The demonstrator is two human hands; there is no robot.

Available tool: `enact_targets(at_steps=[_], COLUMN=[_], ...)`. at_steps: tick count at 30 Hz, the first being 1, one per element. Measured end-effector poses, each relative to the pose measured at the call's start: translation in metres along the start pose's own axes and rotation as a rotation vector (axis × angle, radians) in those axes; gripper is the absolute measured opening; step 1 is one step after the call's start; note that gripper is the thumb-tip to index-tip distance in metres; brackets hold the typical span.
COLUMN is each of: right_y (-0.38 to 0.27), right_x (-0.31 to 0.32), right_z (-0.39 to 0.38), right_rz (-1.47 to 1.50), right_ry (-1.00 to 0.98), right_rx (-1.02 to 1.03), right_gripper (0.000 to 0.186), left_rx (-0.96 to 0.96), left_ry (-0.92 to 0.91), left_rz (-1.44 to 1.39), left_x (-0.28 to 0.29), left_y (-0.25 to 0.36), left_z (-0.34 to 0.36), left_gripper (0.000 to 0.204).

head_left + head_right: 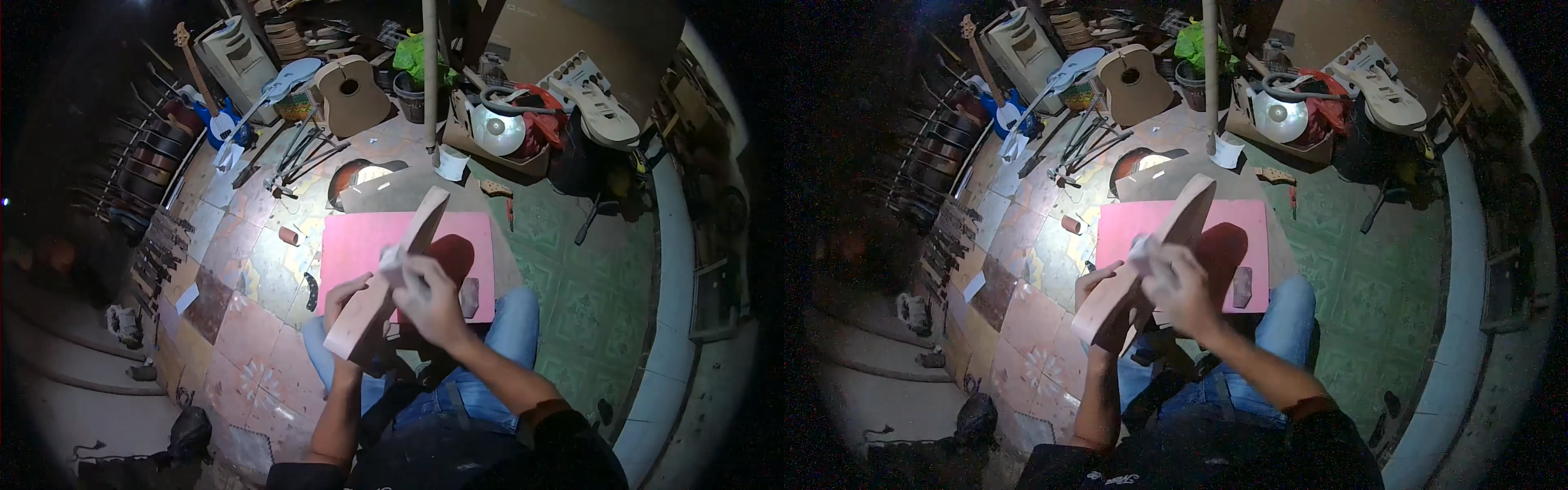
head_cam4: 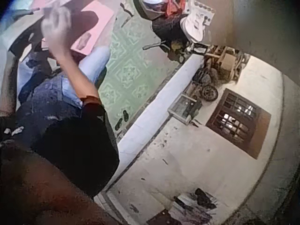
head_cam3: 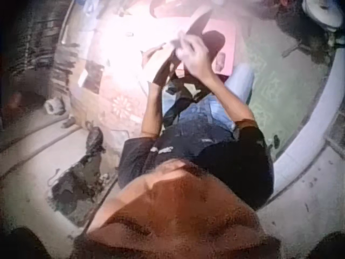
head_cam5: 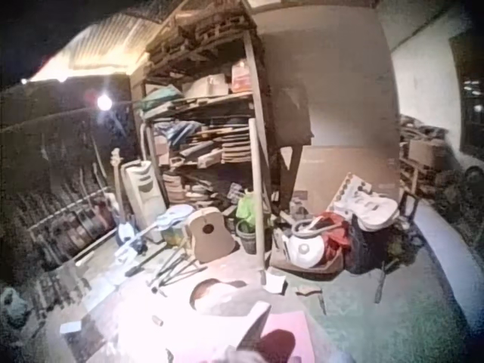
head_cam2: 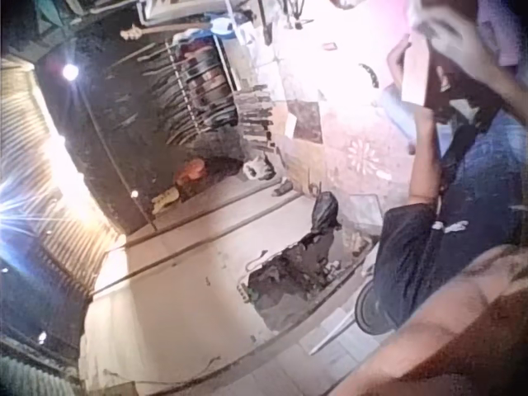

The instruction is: The person sands the surfaces and edges of a wooden electric guitar body using a sanding block, turning the body over and around to reach different sides.

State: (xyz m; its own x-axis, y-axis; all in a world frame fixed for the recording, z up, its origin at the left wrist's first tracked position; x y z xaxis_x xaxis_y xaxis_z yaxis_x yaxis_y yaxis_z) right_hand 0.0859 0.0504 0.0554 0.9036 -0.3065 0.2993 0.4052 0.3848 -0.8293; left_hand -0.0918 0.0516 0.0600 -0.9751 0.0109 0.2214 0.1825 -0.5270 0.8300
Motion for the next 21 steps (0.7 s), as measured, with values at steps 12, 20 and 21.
enact_targets(at_steps=[12, 20, 21], right_y=[-0.049, -0.057, -0.033], right_x=[0.000, -0.003, -0.004], right_z=[-0.007, -0.007, -0.007], right_rz=[-0.017, 0.094, 0.087], right_ry=[-0.255, -0.308, -0.290], right_rx=[0.143, 0.045, 0.015], right_gripper=[0.047, 0.047, 0.046], left_rx=[0.247, 0.111, 0.100], left_ry=[0.039, 0.019, 0.019], left_rz=[-0.146, -0.127, -0.125], left_x=[0.003, 0.007, 0.006], left_y=[-0.026, -0.021, -0.019], left_z=[-0.025, -0.023, -0.021], left_gripper=[0.064, 0.061, 0.061])
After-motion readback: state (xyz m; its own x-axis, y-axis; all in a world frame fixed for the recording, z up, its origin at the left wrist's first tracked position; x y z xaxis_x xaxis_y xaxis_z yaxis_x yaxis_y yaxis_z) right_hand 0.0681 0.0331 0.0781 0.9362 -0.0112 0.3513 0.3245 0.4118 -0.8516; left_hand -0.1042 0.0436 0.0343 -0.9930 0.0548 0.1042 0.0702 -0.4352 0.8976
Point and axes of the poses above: each hand's wrist, its own z-axis towards the middle knuckle, its own x-axis out of the back of the hand, y = z × x, the point moved 7 cm from there along z, towards the middle knuckle, and after that the axes turned 2 degrees about -y, right-handed, at the moved point
